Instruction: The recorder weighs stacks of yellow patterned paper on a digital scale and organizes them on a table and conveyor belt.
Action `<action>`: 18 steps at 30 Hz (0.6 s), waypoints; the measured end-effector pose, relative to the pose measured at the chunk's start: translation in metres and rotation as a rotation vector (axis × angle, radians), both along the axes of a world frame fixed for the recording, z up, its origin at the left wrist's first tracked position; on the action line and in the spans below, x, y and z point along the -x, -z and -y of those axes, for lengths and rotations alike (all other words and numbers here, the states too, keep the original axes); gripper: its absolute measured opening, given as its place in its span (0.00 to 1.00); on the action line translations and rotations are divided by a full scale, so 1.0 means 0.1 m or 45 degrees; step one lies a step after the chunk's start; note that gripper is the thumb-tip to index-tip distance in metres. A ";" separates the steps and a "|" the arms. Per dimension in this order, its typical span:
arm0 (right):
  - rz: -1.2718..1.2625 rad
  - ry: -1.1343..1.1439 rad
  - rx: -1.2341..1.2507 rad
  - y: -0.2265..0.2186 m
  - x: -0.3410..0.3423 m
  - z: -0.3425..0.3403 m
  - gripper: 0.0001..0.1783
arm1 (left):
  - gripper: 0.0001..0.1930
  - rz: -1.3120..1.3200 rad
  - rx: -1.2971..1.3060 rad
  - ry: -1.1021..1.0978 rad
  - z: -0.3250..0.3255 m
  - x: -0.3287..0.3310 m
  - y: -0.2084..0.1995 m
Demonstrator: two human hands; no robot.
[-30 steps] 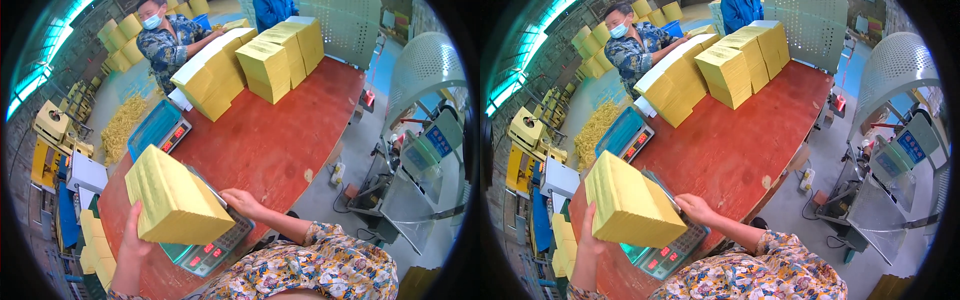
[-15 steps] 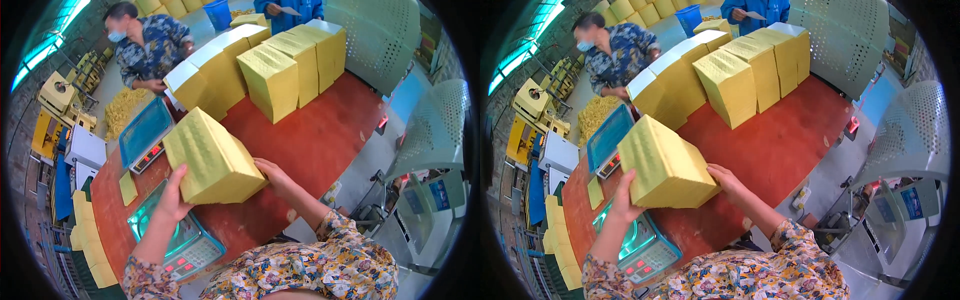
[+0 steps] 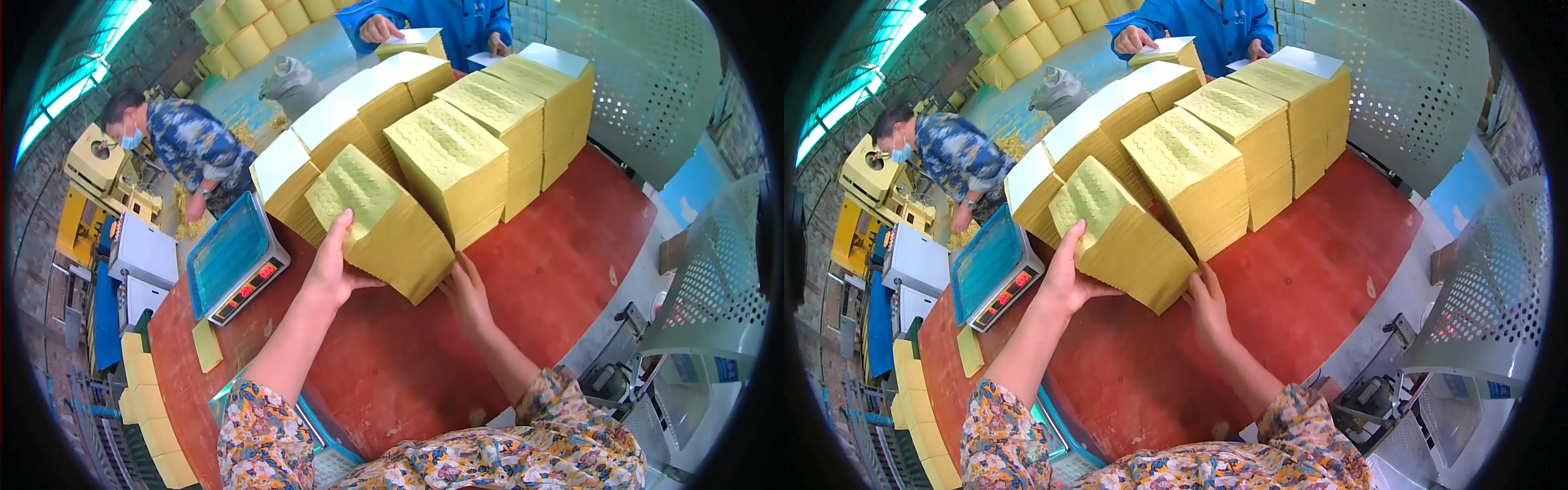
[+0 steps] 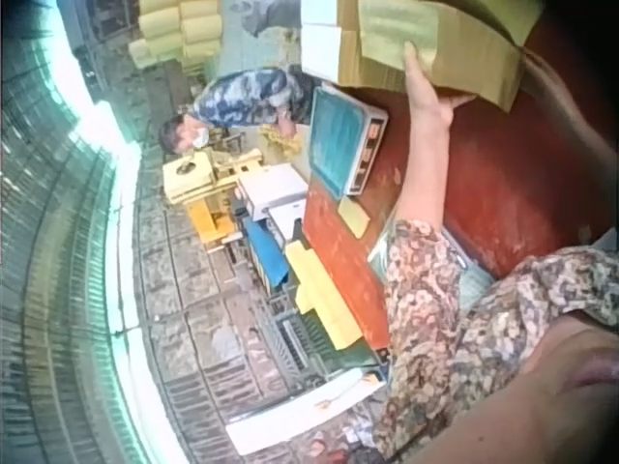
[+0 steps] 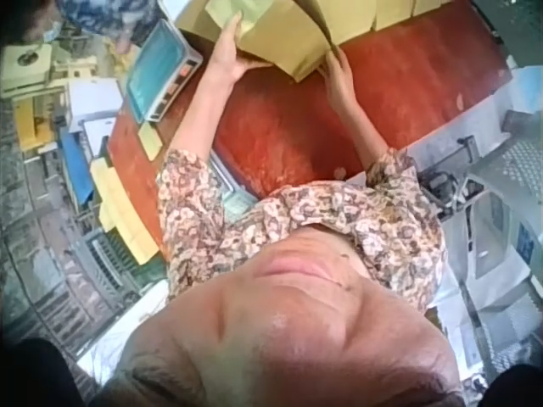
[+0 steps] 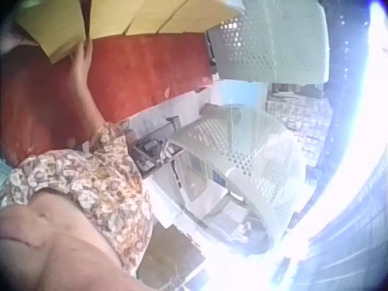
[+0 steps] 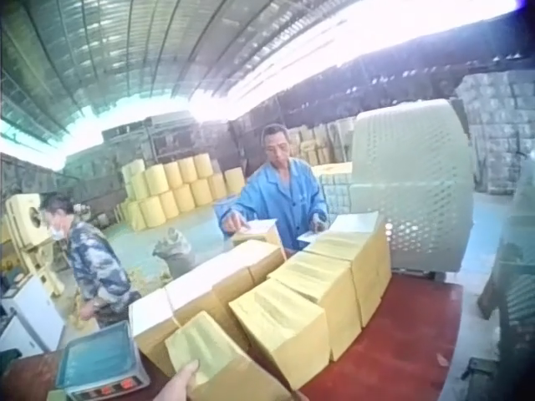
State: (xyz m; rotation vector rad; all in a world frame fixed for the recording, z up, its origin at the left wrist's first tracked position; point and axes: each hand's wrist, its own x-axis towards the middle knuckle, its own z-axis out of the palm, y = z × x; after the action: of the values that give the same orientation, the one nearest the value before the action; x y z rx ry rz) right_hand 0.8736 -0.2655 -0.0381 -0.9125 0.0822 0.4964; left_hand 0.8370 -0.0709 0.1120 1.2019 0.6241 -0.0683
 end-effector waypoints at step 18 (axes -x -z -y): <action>0.397 -0.296 0.316 -0.23 1.34 0.22 0.19 | 0.50 0.350 -0.316 0.073 0.34 1.13 0.04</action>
State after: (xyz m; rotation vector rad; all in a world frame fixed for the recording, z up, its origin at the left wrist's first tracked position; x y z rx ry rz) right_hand 0.7395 -0.2878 -0.0150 -1.2417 -0.2536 0.5613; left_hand 0.7241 -0.1052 0.1081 1.4394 0.3627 0.1281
